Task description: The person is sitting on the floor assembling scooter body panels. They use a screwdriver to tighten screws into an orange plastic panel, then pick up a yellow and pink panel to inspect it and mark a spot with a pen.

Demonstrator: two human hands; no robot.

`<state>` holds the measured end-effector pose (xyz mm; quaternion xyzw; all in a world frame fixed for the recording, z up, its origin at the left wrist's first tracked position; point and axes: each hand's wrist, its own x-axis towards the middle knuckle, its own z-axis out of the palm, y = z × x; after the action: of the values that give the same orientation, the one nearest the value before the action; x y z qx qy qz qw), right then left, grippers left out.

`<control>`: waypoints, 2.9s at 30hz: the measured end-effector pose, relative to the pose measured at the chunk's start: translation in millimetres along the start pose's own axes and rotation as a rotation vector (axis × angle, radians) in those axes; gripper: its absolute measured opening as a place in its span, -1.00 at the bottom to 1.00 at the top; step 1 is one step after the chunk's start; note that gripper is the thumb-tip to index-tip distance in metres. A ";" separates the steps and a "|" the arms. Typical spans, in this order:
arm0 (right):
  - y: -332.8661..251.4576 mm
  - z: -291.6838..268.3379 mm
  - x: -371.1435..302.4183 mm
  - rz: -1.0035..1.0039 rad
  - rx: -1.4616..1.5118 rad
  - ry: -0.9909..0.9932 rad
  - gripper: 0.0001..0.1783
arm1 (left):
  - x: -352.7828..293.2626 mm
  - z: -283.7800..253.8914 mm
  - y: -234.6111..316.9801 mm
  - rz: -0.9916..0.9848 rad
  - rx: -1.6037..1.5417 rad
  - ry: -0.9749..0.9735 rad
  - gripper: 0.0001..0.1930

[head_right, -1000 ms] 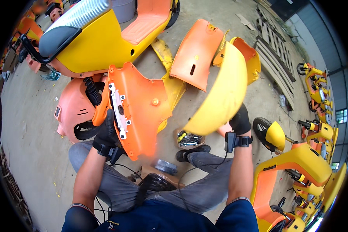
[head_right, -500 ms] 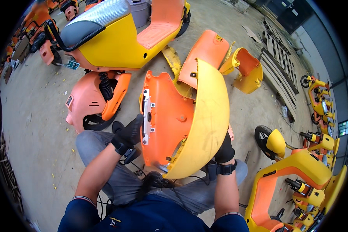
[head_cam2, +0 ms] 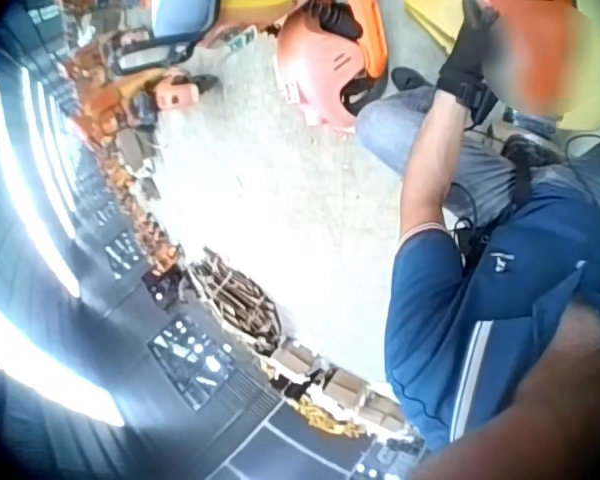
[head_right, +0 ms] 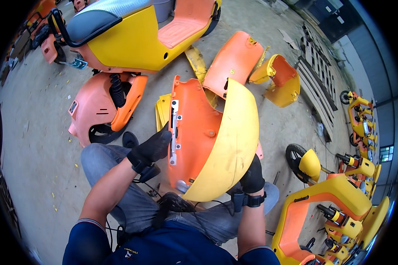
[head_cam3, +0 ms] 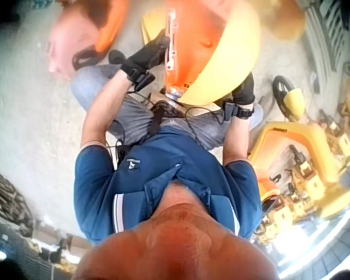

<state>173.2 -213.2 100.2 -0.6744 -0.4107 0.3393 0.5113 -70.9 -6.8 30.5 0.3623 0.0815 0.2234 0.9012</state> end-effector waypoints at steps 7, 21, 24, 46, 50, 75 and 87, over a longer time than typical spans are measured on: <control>15.4 2.4 1.3 0.121 0.328 0.003 -0.52 | 2.2 -21.2 -3.8 -0.091 0.146 0.001 -0.17; 26.0 -0.9 -13.9 -0.072 -0.214 -0.205 -0.50 | 2.4 5.1 6.8 -0.212 -0.221 0.056 -0.17; 28.8 2.4 -18.3 0.215 0.323 -0.047 -0.51 | 1.0 12.9 14.0 -0.191 -0.183 0.087 -0.19; -26.3 11.0 -8.0 -0.454 -0.721 -0.083 -0.59 | 5.7 2.1 12.2 -0.126 -0.151 0.050 -0.29; -44.5 28.0 -10.5 -0.106 -0.220 -0.003 -0.62 | 6.6 -4.8 4.9 -0.151 -0.156 0.075 -0.30; -53.9 42.0 -1.7 -0.047 -0.154 -0.101 -0.64 | 3.9 16.0 10.9 -0.197 -0.026 0.036 -0.14; -10.0 19.5 0.1 -0.329 -0.616 -0.147 -0.57 | 3.9 18.3 4.7 -0.066 0.110 0.036 -0.25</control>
<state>154.1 -203.7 105.0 -0.6956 -0.6325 0.1603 0.3006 -63.4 -13.2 47.0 0.4041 0.1219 0.1952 0.8853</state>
